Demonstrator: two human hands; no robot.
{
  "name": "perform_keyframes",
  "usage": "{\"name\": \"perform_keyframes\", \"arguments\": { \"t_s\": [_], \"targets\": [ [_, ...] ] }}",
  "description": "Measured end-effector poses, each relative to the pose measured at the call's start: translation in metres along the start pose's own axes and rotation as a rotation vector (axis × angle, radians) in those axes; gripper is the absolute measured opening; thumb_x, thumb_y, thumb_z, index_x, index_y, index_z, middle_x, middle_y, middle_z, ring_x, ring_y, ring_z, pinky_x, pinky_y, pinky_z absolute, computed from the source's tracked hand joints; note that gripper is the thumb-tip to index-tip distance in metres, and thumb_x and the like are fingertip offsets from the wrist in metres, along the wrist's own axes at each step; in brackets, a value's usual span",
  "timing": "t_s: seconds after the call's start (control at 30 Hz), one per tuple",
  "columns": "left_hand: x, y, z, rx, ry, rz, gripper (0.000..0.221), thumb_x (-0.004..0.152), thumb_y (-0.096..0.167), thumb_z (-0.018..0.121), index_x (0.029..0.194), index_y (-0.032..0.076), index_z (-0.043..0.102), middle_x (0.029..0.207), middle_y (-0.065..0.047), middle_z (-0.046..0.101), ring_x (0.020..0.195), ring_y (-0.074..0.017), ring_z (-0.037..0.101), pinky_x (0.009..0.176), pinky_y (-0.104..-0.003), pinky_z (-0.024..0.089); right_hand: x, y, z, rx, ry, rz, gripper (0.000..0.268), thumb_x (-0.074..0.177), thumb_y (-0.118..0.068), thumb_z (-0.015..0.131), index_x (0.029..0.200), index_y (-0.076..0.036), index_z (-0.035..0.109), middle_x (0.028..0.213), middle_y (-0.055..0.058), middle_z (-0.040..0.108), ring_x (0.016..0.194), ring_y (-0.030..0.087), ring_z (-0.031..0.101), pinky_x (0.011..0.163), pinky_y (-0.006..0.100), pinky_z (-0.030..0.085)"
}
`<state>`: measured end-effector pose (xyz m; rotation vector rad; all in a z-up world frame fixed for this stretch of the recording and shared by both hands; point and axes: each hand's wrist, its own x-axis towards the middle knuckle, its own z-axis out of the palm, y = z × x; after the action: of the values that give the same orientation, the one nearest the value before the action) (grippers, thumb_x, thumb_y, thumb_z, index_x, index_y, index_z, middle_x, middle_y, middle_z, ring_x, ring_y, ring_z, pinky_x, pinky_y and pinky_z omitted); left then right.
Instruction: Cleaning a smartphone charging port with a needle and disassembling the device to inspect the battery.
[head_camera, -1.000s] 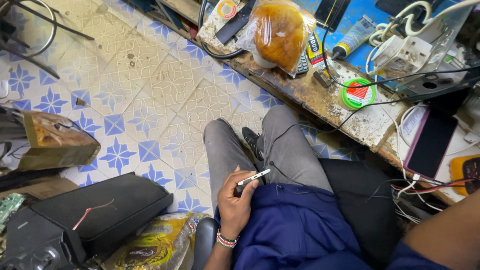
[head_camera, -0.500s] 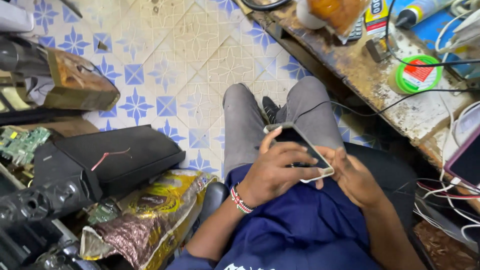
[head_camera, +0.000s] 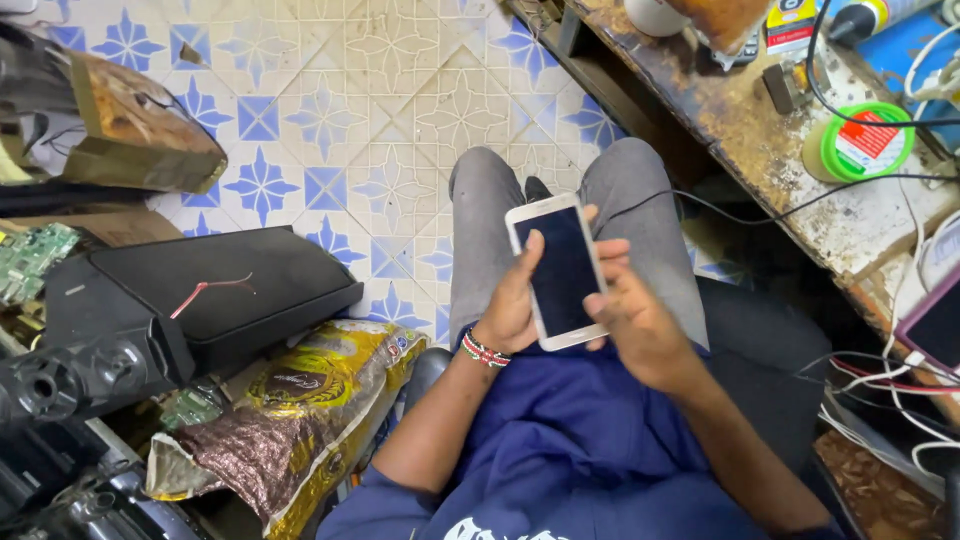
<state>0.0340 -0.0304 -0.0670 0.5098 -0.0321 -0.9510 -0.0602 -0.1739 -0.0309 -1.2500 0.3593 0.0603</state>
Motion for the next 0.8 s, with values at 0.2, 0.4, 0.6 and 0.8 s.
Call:
{"name": "perform_keyframes", "arguments": {
  "t_s": [0.2, 0.4, 0.6, 0.8],
  "targets": [
    [0.008, 0.041, -0.009, -0.268, 0.173, 0.140, 0.055, 0.105, 0.036, 0.056, 0.151, 0.007, 0.047, 0.115, -0.020, 0.072, 0.107, -0.0337, 0.073, 0.102, -0.056, 0.055, 0.019, -0.010, -0.002, -0.385, 0.111, -0.028, 0.022, 0.107, -0.018, 0.054, 0.119, -0.007, 0.070, 0.097, 0.005, 0.075, 0.090, 0.013, 0.072, 0.084, 0.030, 0.057],
    [0.012, 0.061, -0.043, -0.392, 0.289, 0.408, 0.053, 0.101, 0.024, 0.058, 0.151, 0.010, 0.048, 0.124, -0.018, 0.070, 0.116, -0.0345, 0.069, 0.112, -0.062, 0.046, 0.060, 0.041, 0.015, -1.183, -0.300, -0.212, 0.038, 0.100, -0.034, 0.062, 0.123, -0.004, 0.070, 0.113, 0.022, 0.073, 0.115, 0.040, 0.067, 0.101, 0.050, 0.052],
    [0.018, 0.048, -0.052, -0.520, 0.288, 0.378, 0.048, 0.098, 0.029, 0.061, 0.140, 0.006, 0.059, 0.118, -0.022, 0.072, 0.111, -0.0394, 0.071, 0.108, -0.066, 0.045, 0.067, 0.074, 0.024, -1.252, -0.332, -0.202, 0.033, 0.098, -0.031, 0.065, 0.113, -0.003, 0.072, 0.108, 0.023, 0.071, 0.107, 0.043, 0.067, 0.094, 0.051, 0.054],
    [0.024, 0.041, -0.049, -0.520, 0.301, 0.325, 0.049, 0.096, 0.030, 0.063, 0.137, 0.003, 0.061, 0.115, -0.023, 0.073, 0.109, -0.0406, 0.071, 0.106, -0.067, 0.047, 0.038, 0.003, 0.035, -0.634, 0.072, 0.142, 0.016, 0.091, -0.025, 0.081, 0.100, -0.012, 0.077, 0.073, 0.007, 0.076, 0.073, 0.015, 0.072, 0.068, 0.029, 0.055]
  ]
}}
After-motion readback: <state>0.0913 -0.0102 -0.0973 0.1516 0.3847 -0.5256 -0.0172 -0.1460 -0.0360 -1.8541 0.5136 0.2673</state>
